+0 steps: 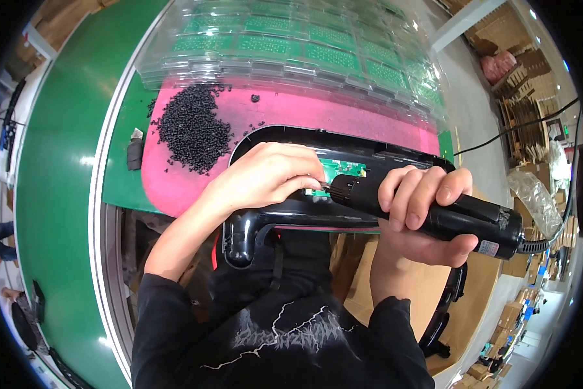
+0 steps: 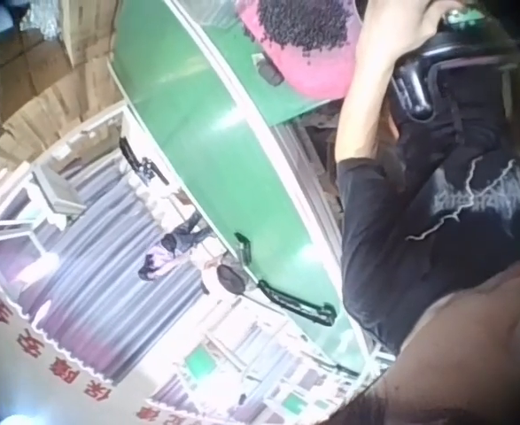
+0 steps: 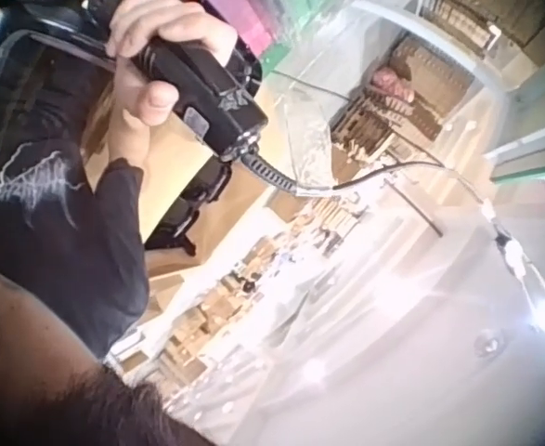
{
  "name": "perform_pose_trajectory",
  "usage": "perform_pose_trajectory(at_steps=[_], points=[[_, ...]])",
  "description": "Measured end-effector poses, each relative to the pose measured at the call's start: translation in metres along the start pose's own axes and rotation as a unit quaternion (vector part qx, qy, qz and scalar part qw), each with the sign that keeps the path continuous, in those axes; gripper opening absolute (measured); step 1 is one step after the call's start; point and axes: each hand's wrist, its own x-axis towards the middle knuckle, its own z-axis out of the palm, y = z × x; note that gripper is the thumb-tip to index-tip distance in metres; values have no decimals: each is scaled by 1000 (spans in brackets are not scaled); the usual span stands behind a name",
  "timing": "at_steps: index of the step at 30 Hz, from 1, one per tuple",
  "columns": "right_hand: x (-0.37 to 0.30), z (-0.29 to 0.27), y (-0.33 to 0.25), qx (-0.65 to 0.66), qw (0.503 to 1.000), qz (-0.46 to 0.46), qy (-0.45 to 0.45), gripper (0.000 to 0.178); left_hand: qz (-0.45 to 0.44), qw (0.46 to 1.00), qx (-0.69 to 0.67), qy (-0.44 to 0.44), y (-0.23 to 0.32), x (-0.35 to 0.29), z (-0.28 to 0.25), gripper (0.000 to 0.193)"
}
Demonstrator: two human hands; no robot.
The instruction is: Install and secure circuit boards into plastic housings using an electric screwdriver at a factory workbench.
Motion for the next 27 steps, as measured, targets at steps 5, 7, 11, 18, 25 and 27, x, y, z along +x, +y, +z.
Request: perform_pose_trajectory(at_steps=[5, 7, 11, 18, 25, 27], points=[[1, -10, -3, 24, 999, -28, -24, 56, -7, 998, -63, -27, 0, 5, 4, 20], [-1, -18, -7, -5, 1000, -18, -14, 55, -89, 993, -64, -46, 9, 7, 1, 30], [-3, -43, -16, -118, 989, 84, 35, 43, -127, 989, 61, -45, 3, 4, 5, 30], [-14, -60, -11, -106, 990, 89, 36, 42, -119, 989, 51, -76, 1, 5, 6, 25], [-15, -54, -1, -100, 989, 100, 38, 42, -121, 988, 38, -86, 2, 5, 6, 25], [-15, -53, 3, -88, 989, 118, 16, 42, -124, 988, 36, -86, 3, 3, 5, 25]])
